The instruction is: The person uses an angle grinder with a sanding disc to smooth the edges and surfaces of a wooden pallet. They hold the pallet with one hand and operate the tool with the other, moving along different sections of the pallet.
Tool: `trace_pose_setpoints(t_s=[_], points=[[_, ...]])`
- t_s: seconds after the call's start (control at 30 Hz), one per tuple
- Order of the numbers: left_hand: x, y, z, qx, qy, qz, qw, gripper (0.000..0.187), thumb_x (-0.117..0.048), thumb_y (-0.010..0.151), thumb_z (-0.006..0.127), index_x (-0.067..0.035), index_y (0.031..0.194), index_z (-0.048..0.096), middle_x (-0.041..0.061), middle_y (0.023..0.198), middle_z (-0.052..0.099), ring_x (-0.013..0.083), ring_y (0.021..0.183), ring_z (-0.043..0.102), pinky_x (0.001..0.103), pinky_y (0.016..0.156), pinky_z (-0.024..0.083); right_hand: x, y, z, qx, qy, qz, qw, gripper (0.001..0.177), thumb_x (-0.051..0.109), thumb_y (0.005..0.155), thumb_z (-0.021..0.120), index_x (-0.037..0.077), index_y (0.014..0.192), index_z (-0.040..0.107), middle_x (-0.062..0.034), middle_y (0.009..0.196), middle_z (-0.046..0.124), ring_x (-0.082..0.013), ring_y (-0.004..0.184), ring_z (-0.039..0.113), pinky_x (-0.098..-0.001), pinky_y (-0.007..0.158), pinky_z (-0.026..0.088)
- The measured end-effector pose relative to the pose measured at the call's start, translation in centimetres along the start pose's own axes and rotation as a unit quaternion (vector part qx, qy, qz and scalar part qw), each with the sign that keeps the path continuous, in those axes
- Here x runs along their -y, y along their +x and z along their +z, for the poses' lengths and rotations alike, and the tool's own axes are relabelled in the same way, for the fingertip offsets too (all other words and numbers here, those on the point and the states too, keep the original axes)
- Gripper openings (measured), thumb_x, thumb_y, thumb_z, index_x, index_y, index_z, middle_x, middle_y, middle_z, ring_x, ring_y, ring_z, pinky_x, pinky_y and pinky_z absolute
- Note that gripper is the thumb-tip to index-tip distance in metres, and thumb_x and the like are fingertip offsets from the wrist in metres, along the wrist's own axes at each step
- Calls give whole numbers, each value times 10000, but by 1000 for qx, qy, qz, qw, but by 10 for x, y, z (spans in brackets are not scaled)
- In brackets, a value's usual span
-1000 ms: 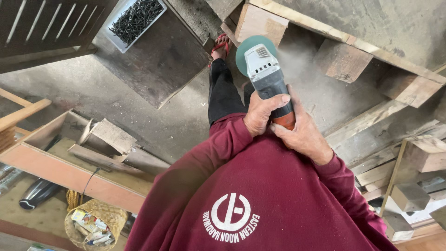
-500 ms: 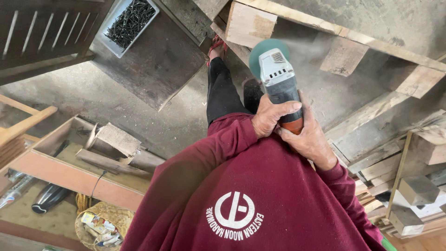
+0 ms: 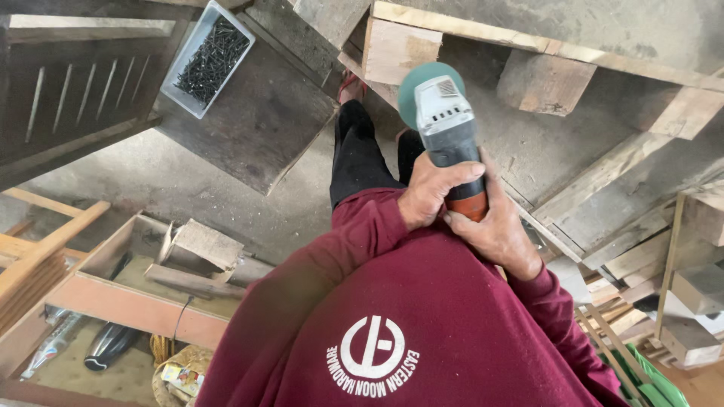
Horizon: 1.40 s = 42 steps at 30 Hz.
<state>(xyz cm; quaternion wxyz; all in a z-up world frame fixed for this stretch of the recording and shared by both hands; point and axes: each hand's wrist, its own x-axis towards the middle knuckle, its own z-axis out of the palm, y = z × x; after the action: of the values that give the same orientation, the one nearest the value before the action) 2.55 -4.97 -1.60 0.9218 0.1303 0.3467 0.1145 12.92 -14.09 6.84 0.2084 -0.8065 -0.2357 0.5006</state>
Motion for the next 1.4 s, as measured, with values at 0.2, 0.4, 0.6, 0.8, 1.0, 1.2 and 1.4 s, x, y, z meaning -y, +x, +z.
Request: trace_pose_setpoints(t_s=[0.2,0.4,0.6,0.8,1.0,1.2,1.4], points=[[-16,5,-8,-3,-45,-9,999,351,-129,875,808,-9,1151,628,72,1039,660,174,930,648,347,849,561,27,13,1,22,3,-41,999,1060,224,770,768,9,1633,193,-283,1354,613,-344,1225,663,-421,1007,527],[-27,6,1,-18,-38,-22,999,384,-126,848,812,-23,1170,631,57,1064,659,160,966,644,338,885,554,38,15,-6,32,-20,0,999,1081,237,745,763,34,1633,180,-281,1342,605,-358,1228,640,-429,1016,504],[-24,8,0,-20,-53,-33,998,383,-123,850,814,0,1165,634,73,1041,677,185,946,658,363,871,561,24,18,-5,22,-7,-69,997,1035,228,801,776,7,1632,199,-292,1420,553,-366,1301,598,-439,1066,481],[-32,26,8,-10,-25,-50,998,374,-122,836,816,-10,1157,660,77,1056,691,174,959,665,345,889,562,24,27,-12,19,19,-34,999,1054,197,772,769,32,1634,187,-243,1393,559,-312,1263,606,-416,1036,501],[-27,24,13,-2,-21,-52,998,339,-139,857,807,1,1134,671,98,1024,701,192,922,676,359,851,576,23,21,-12,0,44,-8,999,1007,225,802,776,67,1627,221,-206,1354,587,-285,1228,627,-401,1005,530],[-34,26,17,9,23,-68,997,318,-156,866,789,12,1114,682,107,998,716,195,894,682,344,805,570,26,22,-16,6,19,9,1000,1056,214,769,784,61,1634,198,-218,1369,575,-294,1246,613,-412,1019,507],[-49,29,12,6,-27,-20,999,320,-127,875,784,-11,1145,657,69,1025,686,168,926,661,332,846,562,33,36,-16,20,35,-55,998,1061,192,782,767,25,1638,163,-246,1404,556,-320,1272,602,-423,1049,495]])
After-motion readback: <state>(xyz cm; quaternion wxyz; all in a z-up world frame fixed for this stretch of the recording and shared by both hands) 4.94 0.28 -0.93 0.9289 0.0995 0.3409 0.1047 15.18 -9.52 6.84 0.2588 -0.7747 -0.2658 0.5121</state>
